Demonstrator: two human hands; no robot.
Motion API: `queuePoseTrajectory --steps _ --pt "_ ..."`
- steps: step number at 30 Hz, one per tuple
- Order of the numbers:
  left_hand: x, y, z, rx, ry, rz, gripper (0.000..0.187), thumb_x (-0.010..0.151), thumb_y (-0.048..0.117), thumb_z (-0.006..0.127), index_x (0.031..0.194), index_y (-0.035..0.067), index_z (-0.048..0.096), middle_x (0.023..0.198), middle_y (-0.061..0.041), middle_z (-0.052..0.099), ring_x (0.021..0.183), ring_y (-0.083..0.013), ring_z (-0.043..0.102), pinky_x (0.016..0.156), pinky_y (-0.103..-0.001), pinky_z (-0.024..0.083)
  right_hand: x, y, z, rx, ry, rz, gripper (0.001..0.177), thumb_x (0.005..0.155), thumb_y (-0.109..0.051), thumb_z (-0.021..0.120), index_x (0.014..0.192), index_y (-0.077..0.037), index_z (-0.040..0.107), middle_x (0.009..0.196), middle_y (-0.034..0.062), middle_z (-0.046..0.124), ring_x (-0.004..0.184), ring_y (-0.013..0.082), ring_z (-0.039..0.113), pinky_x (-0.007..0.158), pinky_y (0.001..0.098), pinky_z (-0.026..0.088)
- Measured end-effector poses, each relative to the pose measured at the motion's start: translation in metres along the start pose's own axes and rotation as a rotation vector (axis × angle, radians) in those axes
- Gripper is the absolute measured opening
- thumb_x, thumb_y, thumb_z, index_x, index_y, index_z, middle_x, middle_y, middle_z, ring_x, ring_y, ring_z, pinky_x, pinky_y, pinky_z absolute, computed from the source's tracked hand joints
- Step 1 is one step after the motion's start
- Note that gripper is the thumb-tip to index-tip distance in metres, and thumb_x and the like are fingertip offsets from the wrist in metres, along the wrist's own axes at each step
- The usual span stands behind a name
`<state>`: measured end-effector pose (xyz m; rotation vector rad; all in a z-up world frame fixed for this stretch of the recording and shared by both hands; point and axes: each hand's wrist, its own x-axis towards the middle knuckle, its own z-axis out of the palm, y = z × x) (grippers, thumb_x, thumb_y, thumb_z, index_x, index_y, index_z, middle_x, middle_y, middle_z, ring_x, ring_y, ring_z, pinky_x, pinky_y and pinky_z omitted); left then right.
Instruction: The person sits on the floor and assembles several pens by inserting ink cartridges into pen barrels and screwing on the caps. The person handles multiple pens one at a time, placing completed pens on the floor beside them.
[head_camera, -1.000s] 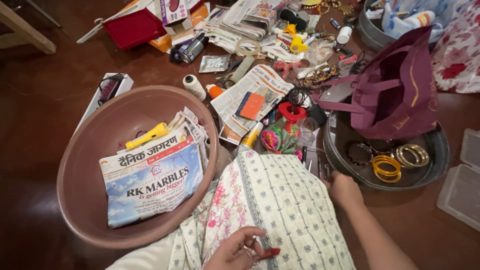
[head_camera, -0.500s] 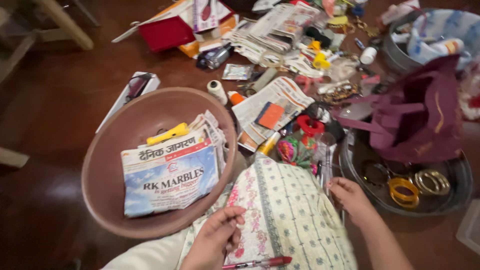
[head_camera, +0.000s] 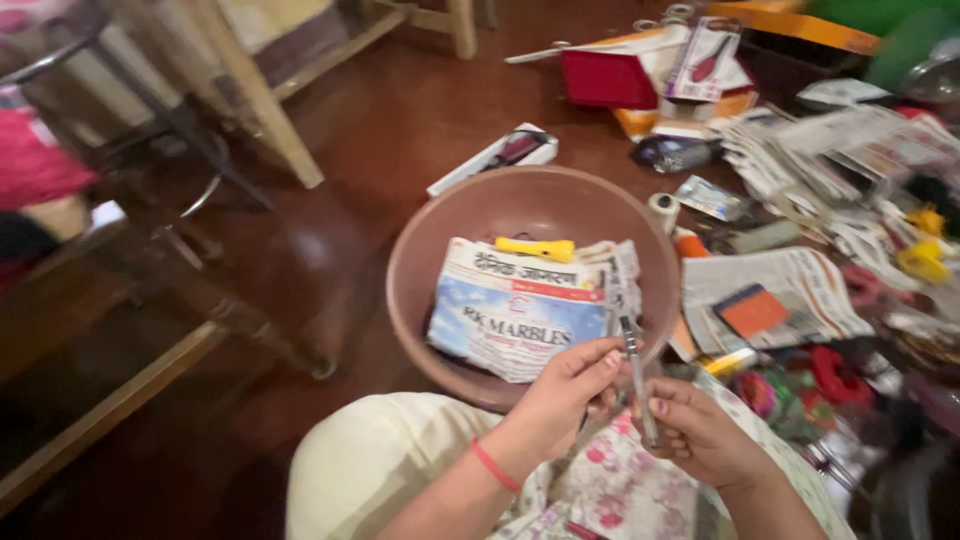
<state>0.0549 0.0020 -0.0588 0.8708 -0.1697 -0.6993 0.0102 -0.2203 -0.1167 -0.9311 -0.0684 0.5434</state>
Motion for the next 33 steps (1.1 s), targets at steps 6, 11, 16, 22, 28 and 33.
queuePoseTrajectory --steps 6,11,16,22,28,33 --pt "0.025 0.018 -0.071 -0.069 0.096 0.116 0.019 0.105 0.018 0.059 0.117 0.005 0.065 0.095 0.002 0.065 0.064 -0.0035 0.046 0.054 -0.019 0.034 0.082 0.010 0.009 -0.033 0.108 0.116 0.023 0.100 -0.026 0.055 0.097 -0.003 0.060 0.065 -0.0062 0.042 0.049 0.0035 0.031 0.046 0.0220 0.027" --pt "0.056 0.040 -0.124 -0.095 0.254 0.335 0.014 0.105 0.017 0.060 0.114 0.006 0.064 0.088 0.002 0.058 0.062 -0.0037 0.044 0.052 -0.020 0.034 0.144 0.006 0.005 -0.003 0.285 0.094 0.040 0.107 -0.040 0.045 0.092 -0.004 0.055 0.063 -0.0040 0.038 0.047 0.0066 0.031 0.041 0.0234 0.026" --pt "0.071 0.045 -0.154 -0.132 0.374 0.363 0.012 0.104 0.017 0.059 0.112 0.007 0.062 0.092 0.001 0.065 0.061 -0.0027 0.044 0.050 -0.019 0.033 0.186 0.017 0.000 -0.027 0.333 0.037 0.035 0.106 -0.032 0.045 0.092 -0.002 0.056 0.064 -0.0014 0.040 0.048 0.0080 0.033 0.043 0.0236 0.028" --pt "0.088 0.042 -0.171 -0.087 0.434 0.363 0.011 0.102 0.017 0.061 0.107 0.008 0.063 0.098 0.000 0.071 0.056 -0.0008 0.040 0.046 -0.018 0.029 0.206 0.038 -0.020 -0.052 0.342 0.033 0.031 0.106 -0.026 0.048 0.092 0.000 0.057 0.063 -0.0014 0.040 0.048 0.0075 0.033 0.043 0.0231 0.028" --pt "0.094 0.034 -0.175 -0.063 0.489 0.371 0.012 0.102 0.019 0.064 0.101 0.007 0.062 0.091 0.000 0.070 0.055 -0.0002 0.038 0.047 -0.019 0.029 0.212 0.048 -0.037 -0.116 0.374 0.008 0.033 0.106 -0.025 0.049 0.092 0.003 0.059 0.060 -0.0029 0.037 0.046 0.0058 0.029 0.041 0.0233 0.026" --pt "0.089 0.034 -0.169 0.010 0.577 0.382 0.018 0.100 0.020 0.066 0.091 0.007 0.061 0.080 0.002 0.068 0.055 -0.0020 0.038 0.048 -0.021 0.030 0.211 0.059 -0.029 -0.205 0.386 -0.097 0.032 0.106 -0.024 0.048 0.092 0.002 0.060 0.061 -0.0034 0.039 0.047 0.0059 0.030 0.043 0.0240 0.028"
